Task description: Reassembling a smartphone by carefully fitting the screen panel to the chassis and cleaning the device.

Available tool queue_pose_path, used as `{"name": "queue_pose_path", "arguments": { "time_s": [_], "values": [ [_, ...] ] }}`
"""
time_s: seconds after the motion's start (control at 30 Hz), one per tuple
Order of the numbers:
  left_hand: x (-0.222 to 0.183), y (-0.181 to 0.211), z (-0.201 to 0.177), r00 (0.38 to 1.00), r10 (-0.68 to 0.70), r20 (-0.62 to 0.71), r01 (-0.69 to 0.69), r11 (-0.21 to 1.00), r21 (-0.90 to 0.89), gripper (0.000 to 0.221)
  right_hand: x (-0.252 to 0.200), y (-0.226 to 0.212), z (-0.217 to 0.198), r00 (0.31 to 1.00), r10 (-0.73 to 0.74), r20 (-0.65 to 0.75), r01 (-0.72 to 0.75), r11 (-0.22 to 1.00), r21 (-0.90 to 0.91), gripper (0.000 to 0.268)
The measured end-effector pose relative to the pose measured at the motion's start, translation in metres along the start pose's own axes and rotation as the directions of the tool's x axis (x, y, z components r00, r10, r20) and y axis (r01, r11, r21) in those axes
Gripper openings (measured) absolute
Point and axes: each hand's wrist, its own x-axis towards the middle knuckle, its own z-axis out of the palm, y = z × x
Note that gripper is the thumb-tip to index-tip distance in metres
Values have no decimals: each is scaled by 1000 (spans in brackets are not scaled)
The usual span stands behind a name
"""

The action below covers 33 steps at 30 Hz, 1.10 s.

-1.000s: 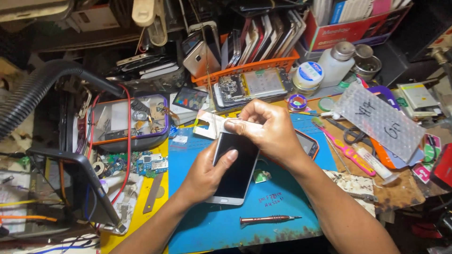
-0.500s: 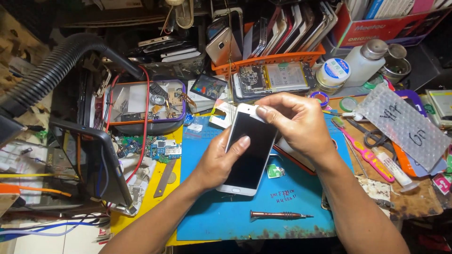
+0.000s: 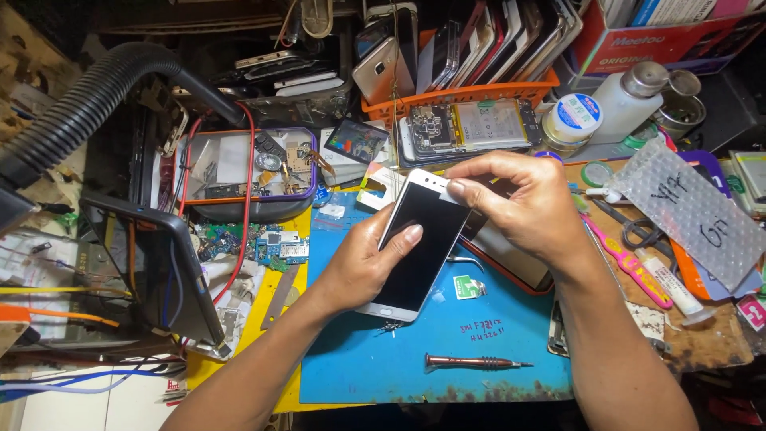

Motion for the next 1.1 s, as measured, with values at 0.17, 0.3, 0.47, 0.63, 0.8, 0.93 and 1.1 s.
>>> {"name": "queue_pose_path", "arguments": {
  "time_s": [0.17,0.3,0.47,0.63,0.8,0.93,1.1],
  "values": [
    [-4,-1,2,994,-31,101,31,1000,-2,26,1,-2,7,998,-58,10,58,998,-13,10],
    [-4,-3,0,993,-30,110,30,1000,8,25,0,-5,13,1000,-5,-11,5,999,51,9],
    [-5,-20,8,994,-56,99,75,977,-202,28,-6,-2,23,995,28,-96,-23,998,60,10],
    [-5,-26,17,991,-54,118,102,886,-452,39,-9,-1,34,979,33,-202,-25,999,43,19],
    [-12,-20,18,987,-41,155,146,641,-754,62,-11,2,46,987,-150,-52,141,980,-143,72],
    [-7,-12,8,940,-302,157,295,492,-819,94,-12,-3,53,969,-239,63,245,902,-355,94],
    [-7,-8,16,972,-217,92,204,578,-790,81,-11,-13,50,968,-159,-195,99,953,-285,33]
  ]
}}
